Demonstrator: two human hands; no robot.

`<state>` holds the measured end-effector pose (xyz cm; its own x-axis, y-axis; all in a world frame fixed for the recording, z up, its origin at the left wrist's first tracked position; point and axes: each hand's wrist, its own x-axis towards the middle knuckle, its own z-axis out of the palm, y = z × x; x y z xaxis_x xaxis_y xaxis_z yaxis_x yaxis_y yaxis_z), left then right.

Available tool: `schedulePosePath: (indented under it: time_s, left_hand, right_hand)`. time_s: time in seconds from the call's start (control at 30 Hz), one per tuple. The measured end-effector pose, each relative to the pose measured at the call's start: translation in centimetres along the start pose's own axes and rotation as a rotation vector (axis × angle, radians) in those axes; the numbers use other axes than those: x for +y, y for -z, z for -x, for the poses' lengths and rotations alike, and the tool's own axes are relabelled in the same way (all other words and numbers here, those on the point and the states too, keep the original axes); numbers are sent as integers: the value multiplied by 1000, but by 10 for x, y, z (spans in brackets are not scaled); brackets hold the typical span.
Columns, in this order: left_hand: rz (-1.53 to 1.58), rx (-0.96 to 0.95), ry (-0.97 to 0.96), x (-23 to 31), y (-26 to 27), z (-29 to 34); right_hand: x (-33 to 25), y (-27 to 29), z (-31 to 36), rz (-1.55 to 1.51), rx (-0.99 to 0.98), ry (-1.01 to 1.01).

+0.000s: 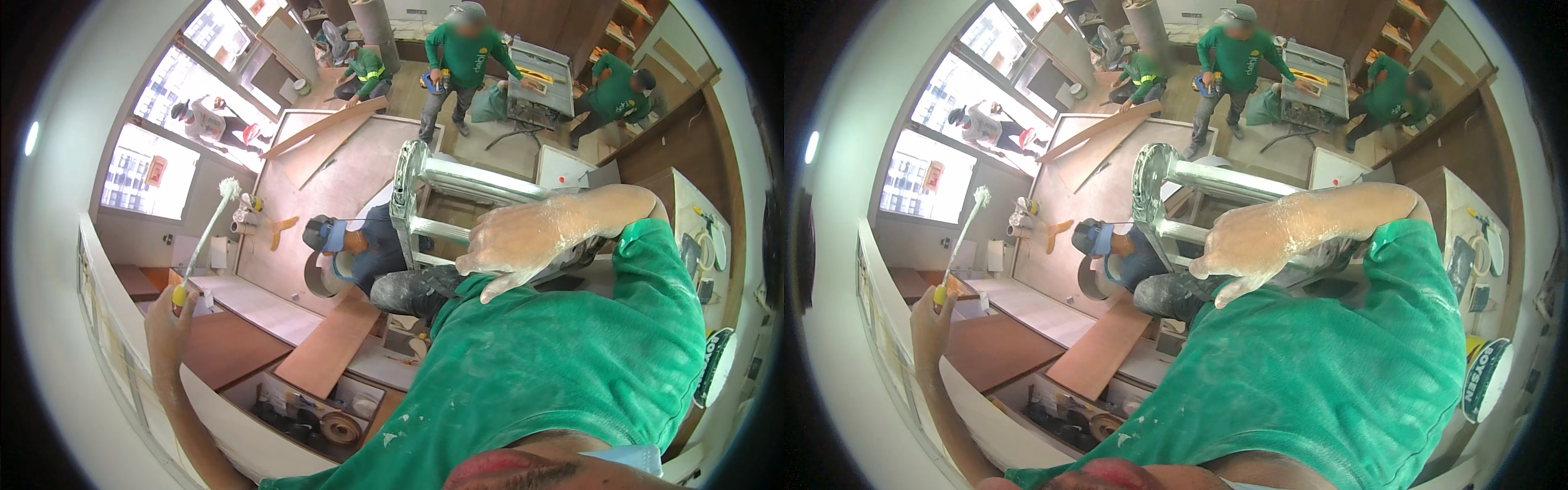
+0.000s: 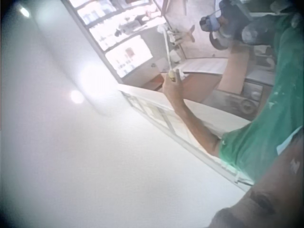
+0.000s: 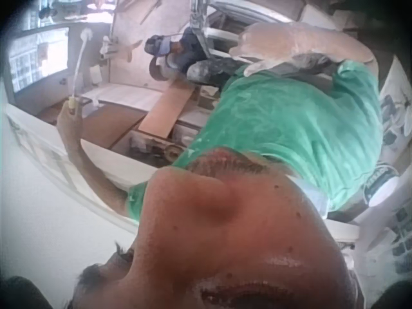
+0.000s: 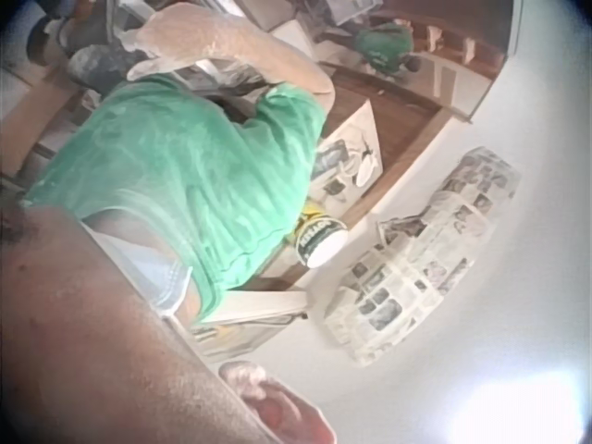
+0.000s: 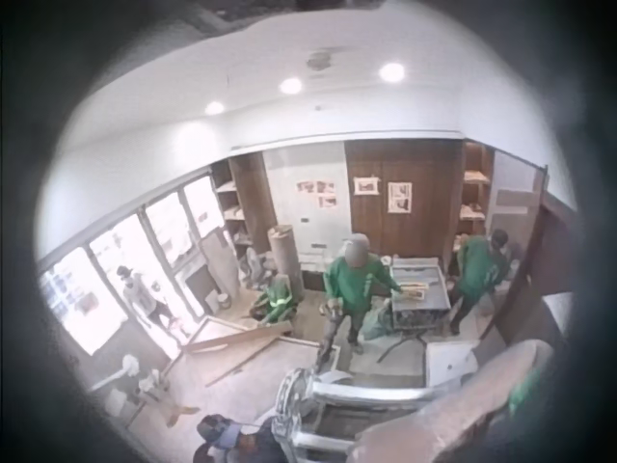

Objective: The person paints a white wall using a paint roller and a paintbrush, working from a ladder. They dip the roller into a paint bucket and apply paint to the wall near the ceiling. The person also observes coworkers working on wooden panels below.

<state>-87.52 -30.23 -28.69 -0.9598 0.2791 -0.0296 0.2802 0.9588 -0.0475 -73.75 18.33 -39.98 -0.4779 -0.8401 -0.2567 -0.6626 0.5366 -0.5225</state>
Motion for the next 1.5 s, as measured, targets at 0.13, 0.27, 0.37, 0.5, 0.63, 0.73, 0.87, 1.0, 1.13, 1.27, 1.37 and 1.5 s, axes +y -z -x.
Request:
schedulePosePath:
  time_s: [0.13, 0.27, 0.37, 0.5, 0.63, 0.73, 0.87, 1.0, 1.13, 1.27, 1.37, 1.5]
  left_hand:
    - [14, -9, -15, -4, 0, 0]
    - [46, 28, -45, -7, -2, 2]
    - [35, 4, -11, -4, -2, 0]
    - [-11, 8, -10, -5, -4, 1]
    - [-36, 14, -89, -14, -4, -4]
    - [-63, -104, -38, 10, 12, 4]
    - [-150, -83, -170, -3, 8, 8]
    - [-125, -97, -148, -1, -2, 2]
    - [-65, -142, -159, -1, 1, 0]
    - [-233, -57, -325, -15, -2, 0]
    - [-45, -27, -145, 18, 8, 6]
    - [-40, 81, -169, -15, -12, -2]
  right_hand:
    - [3, -2, 0, -24, 0, -11]
    - [5, -6, 1, 14, 62, 53]
    - [0, -1, 3, 8, 12, -5]
    - [0, 3, 2, 38, -4, 9]
    - [5, -11, 5, 74, 93, 62]
    - [-2, -6, 2, 80, 37, 15]
    - [-5, -4, 7, 92, 115, 4]
    - [-7, -5, 8, 92, 148, -11]
    - [-9, -5, 11, 100, 156, -22]
    - [-8, -3, 11, 110, 150, 22]
    - [-6, -4, 10, 119, 128, 51]
    - [-9, 0, 9, 108, 52, 26]
